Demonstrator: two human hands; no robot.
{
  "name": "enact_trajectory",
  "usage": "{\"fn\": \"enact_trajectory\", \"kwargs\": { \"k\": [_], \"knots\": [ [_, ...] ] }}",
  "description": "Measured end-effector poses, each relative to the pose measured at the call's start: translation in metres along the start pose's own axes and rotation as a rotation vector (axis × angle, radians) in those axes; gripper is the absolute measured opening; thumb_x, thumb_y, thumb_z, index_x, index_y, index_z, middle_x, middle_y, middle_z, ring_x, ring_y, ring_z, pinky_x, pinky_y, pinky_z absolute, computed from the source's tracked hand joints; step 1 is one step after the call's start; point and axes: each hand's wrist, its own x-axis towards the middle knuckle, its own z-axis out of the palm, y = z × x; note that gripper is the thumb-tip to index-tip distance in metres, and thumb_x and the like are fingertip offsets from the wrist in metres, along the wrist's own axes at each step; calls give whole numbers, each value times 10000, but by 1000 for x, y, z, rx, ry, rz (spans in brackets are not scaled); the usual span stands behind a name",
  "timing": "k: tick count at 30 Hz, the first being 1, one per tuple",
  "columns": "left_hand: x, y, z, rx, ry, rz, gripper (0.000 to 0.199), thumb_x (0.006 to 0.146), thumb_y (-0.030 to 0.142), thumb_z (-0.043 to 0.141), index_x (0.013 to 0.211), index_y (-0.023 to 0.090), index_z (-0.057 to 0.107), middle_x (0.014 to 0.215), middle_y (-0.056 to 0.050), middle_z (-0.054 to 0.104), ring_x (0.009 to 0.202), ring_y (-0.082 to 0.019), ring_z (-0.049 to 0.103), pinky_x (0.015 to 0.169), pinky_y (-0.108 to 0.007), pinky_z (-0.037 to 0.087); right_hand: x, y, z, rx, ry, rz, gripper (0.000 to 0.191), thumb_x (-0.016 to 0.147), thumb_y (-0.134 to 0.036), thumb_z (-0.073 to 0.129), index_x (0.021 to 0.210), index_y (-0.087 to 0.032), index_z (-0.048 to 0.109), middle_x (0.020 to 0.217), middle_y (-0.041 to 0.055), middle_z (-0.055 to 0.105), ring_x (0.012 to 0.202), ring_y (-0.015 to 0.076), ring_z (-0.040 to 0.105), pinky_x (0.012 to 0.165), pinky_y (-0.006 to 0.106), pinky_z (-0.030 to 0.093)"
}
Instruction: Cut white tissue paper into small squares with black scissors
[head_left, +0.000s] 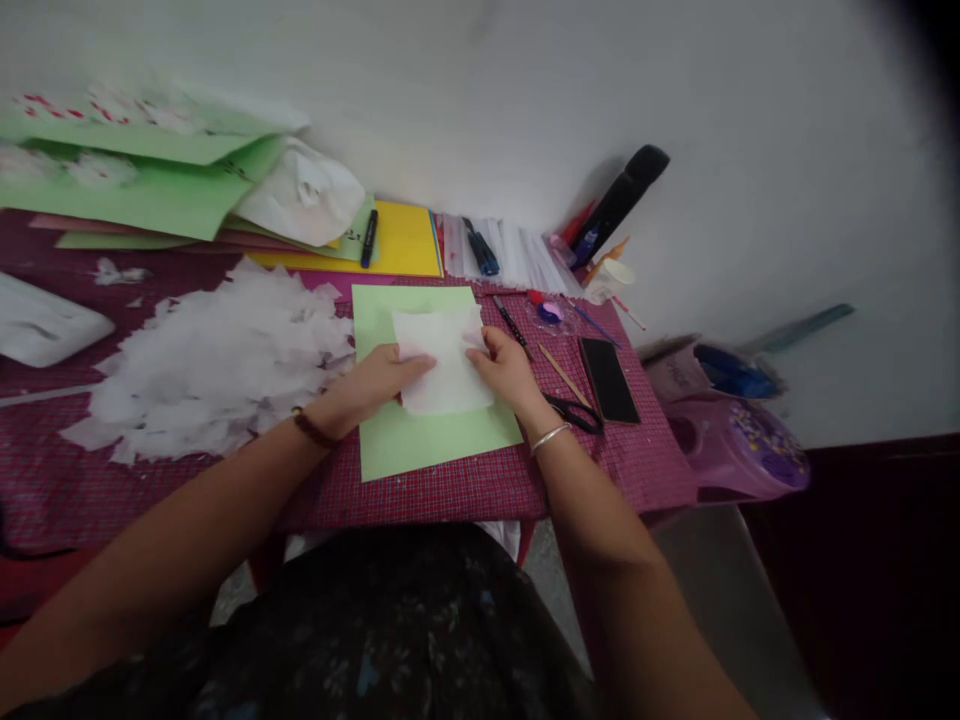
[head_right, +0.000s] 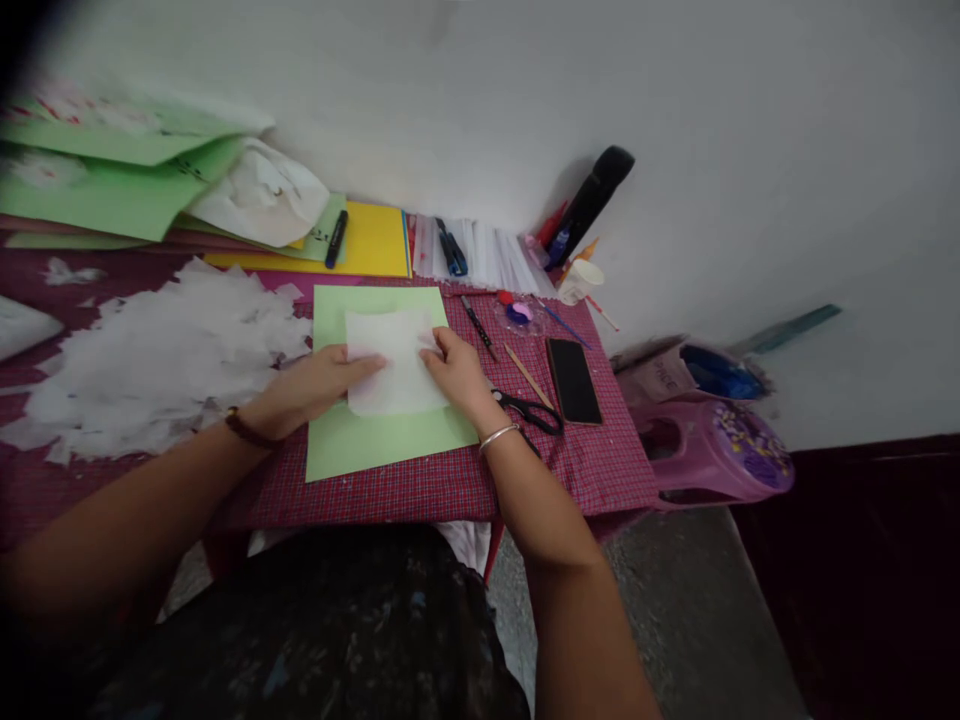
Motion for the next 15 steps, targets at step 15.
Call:
{"fn": "enact_trajectory", "kwargs": {
  "k": [15],
  "knots": [
    [22,-13,-27,525,233,-8,308,797,457,541,647,188,548,613,-39,562,674,-231,571,575,-294,360,-145,13,-110,-676,-61,31,433,897,-215,579,1326,-153,585,1291,174,633,1233,328,581,1066,530,467]
  ]
}}
